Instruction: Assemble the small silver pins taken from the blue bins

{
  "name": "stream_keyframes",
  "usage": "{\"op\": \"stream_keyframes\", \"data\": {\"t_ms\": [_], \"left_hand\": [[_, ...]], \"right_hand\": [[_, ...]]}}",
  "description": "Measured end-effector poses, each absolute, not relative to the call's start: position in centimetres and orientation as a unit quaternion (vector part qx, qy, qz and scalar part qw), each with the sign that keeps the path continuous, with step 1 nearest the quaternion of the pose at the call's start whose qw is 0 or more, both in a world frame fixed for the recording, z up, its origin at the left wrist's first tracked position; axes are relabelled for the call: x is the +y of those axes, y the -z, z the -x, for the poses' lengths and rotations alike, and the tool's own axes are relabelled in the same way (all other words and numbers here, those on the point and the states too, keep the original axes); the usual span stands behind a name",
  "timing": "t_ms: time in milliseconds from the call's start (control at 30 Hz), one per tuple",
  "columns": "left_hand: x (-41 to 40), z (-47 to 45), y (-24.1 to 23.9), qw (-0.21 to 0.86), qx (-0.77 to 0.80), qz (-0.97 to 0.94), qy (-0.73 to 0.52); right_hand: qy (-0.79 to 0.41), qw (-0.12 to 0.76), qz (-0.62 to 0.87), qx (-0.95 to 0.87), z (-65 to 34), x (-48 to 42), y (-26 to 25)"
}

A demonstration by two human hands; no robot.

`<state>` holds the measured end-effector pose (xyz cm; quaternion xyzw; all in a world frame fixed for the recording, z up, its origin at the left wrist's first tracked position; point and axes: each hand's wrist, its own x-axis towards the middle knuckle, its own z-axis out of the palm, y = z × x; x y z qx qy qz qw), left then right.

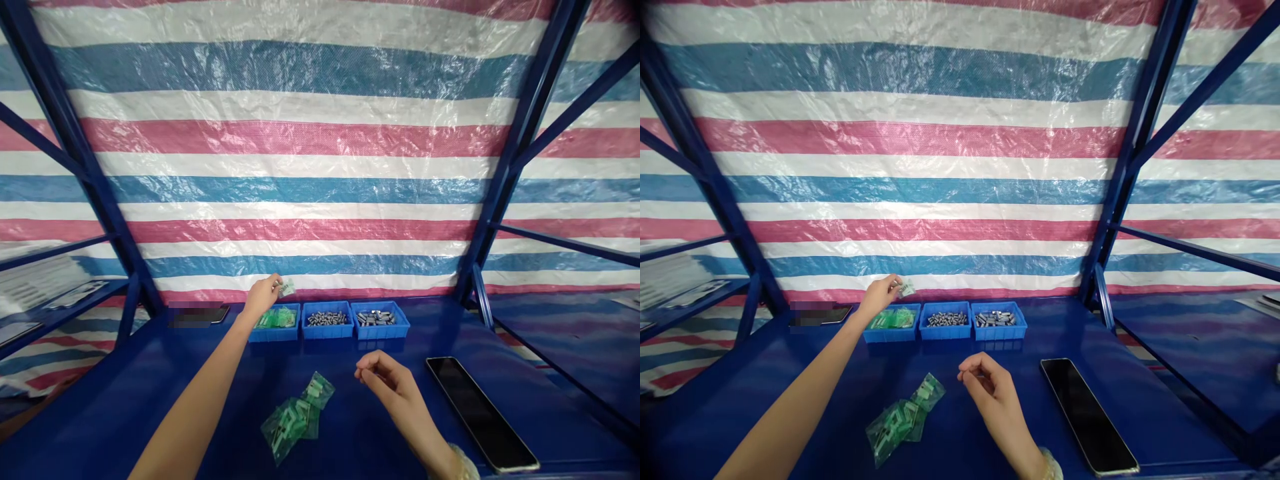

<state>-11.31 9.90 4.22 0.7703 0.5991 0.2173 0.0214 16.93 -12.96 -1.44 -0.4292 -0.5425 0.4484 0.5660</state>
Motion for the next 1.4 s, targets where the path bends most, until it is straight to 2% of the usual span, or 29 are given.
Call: {"op": "stream_keyframes", "data": {"t_ms": [233,433,567,767,933,1100,1167,1233,1333,1400], "left_hand": [[9.8,11.3,-2.9,0.042,0.566,-0.812,-0.135],[8.1,10.4,-4.2,0.029,0.532,-0.833,-0.147],[3.1,8.6,-4.1,0.03,0.531,-0.833,-0.156],[-6.4,5.7,0.0,0.128,0.503,-0.852,-0.068],[-7.3,4.3,2.3,0.17,0.531,-0.823,-0.107],[-6.9,3.1,1.6,0.238,0.493,-0.809,-0.214],[-7.8,2.9,1.1,0.293,0.472,-0.794,-0.248],[-8.8,2.9,1.0,0.404,0.448,-0.741,-0.295],[-10.2,3.1,1.7,0.572,0.428,-0.588,-0.379],[-10.7,3.3,2.5,0.626,0.44,-0.487,-0.42]], "right_hand": [[-0.447,0.569,0.428,-0.541,-17.3,-13.0,1.2],[-0.44,0.578,0.426,-0.539,-17.0,-13.0,1.3],[-0.444,0.574,0.428,-0.539,-16.8,-12.9,1.6],[-0.451,0.561,0.425,-0.548,-16.6,-12.6,2.5],[-0.462,0.53,0.424,-0.572,-16.1,-11.9,4.3],[-0.446,0.557,0.453,-0.535,-15.6,-11.3,6.0],[-0.475,0.564,0.439,-0.513,-15.3,-11.3,6.2],[-0.525,0.561,0.409,-0.492,-14.9,-11.4,6.0],[-0.595,0.56,0.378,-0.435,-14.3,-11.9,5.2],[-0.641,0.563,0.363,-0.374,-14.0,-12.3,4.6]]}}
